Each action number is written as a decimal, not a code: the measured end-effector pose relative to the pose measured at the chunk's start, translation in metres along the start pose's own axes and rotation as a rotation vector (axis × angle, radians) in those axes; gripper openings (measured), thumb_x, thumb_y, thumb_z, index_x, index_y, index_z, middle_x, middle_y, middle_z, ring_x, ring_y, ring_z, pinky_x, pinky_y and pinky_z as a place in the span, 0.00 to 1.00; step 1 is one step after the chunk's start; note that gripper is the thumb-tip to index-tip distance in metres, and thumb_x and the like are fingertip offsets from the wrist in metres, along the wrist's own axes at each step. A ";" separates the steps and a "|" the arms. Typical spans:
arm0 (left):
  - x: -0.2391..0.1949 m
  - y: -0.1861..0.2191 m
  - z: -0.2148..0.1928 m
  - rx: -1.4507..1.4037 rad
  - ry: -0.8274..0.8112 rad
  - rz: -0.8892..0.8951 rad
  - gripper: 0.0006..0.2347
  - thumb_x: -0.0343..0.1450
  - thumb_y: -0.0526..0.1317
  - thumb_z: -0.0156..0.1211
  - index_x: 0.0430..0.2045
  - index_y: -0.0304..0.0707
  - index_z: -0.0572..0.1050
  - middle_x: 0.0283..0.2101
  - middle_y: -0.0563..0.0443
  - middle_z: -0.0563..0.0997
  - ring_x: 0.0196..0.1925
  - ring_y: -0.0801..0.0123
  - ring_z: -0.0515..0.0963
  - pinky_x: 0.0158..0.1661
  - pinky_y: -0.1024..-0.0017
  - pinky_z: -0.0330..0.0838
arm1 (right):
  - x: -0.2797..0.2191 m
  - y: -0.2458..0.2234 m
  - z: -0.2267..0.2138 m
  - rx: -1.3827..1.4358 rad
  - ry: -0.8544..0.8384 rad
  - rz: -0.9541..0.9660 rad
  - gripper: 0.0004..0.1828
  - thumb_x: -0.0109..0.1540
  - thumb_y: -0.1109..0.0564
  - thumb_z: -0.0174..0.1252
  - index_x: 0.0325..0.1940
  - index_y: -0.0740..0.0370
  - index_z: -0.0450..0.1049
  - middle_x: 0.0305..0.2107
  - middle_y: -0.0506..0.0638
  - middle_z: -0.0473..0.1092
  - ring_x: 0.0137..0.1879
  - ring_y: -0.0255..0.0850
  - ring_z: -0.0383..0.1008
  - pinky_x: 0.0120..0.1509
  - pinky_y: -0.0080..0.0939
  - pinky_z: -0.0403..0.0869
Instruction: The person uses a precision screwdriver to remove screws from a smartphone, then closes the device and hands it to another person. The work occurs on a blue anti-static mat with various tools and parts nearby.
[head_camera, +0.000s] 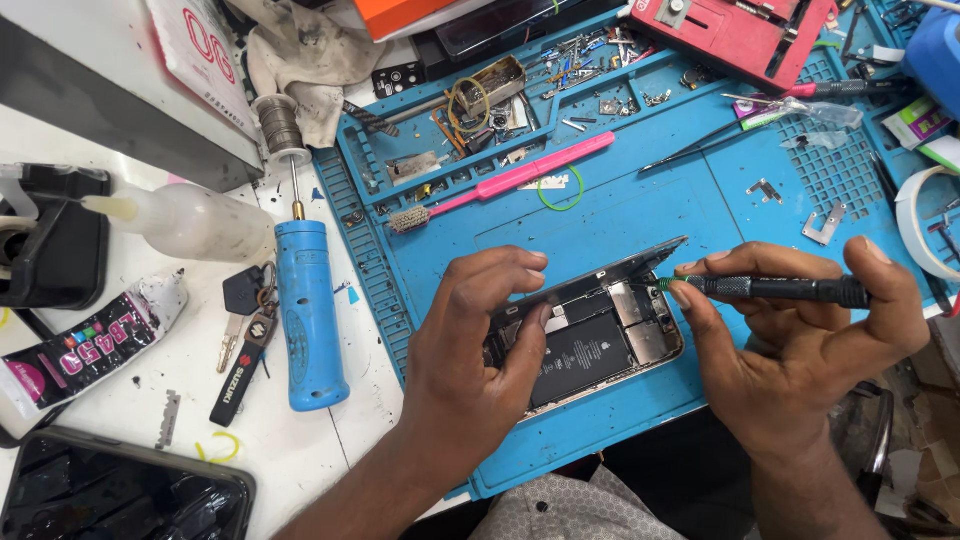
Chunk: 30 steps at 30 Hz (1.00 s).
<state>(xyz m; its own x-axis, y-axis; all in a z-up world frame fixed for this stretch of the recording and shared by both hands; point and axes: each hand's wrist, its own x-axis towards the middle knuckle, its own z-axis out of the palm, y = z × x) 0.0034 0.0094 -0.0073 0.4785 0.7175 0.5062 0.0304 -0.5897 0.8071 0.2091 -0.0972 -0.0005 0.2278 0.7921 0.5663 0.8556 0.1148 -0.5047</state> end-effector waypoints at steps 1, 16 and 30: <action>0.000 0.000 0.000 -0.002 -0.002 -0.012 0.21 0.71 0.24 0.66 0.53 0.39 0.64 0.56 0.44 0.77 0.60 0.60 0.83 0.51 0.69 0.83 | 0.000 0.000 0.000 0.005 0.002 -0.001 0.50 0.62 0.79 0.63 0.70 0.60 0.34 0.54 0.68 0.62 0.54 0.47 0.77 0.51 0.33 0.85; 0.000 0.000 -0.001 -0.003 -0.009 -0.039 0.20 0.72 0.24 0.66 0.53 0.41 0.63 0.55 0.46 0.76 0.58 0.64 0.82 0.45 0.74 0.81 | -0.017 0.014 0.005 0.073 0.018 -0.051 0.53 0.67 0.75 0.64 0.77 0.49 0.33 0.52 0.67 0.69 0.53 0.47 0.80 0.58 0.39 0.85; -0.001 0.002 -0.002 0.005 0.014 -0.045 0.19 0.72 0.25 0.66 0.52 0.40 0.65 0.53 0.48 0.77 0.55 0.65 0.83 0.49 0.71 0.80 | 0.020 -0.019 -0.015 -0.188 -0.030 -0.260 0.41 0.62 0.66 0.75 0.71 0.69 0.56 0.45 0.62 0.74 0.50 0.49 0.80 0.48 0.41 0.81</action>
<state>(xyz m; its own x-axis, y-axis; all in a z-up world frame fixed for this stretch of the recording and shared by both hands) 0.0013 0.0085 -0.0055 0.4645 0.7484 0.4735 0.0562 -0.5585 0.8276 0.2046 -0.0926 0.0300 -0.0216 0.7685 0.6395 0.9549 0.2053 -0.2145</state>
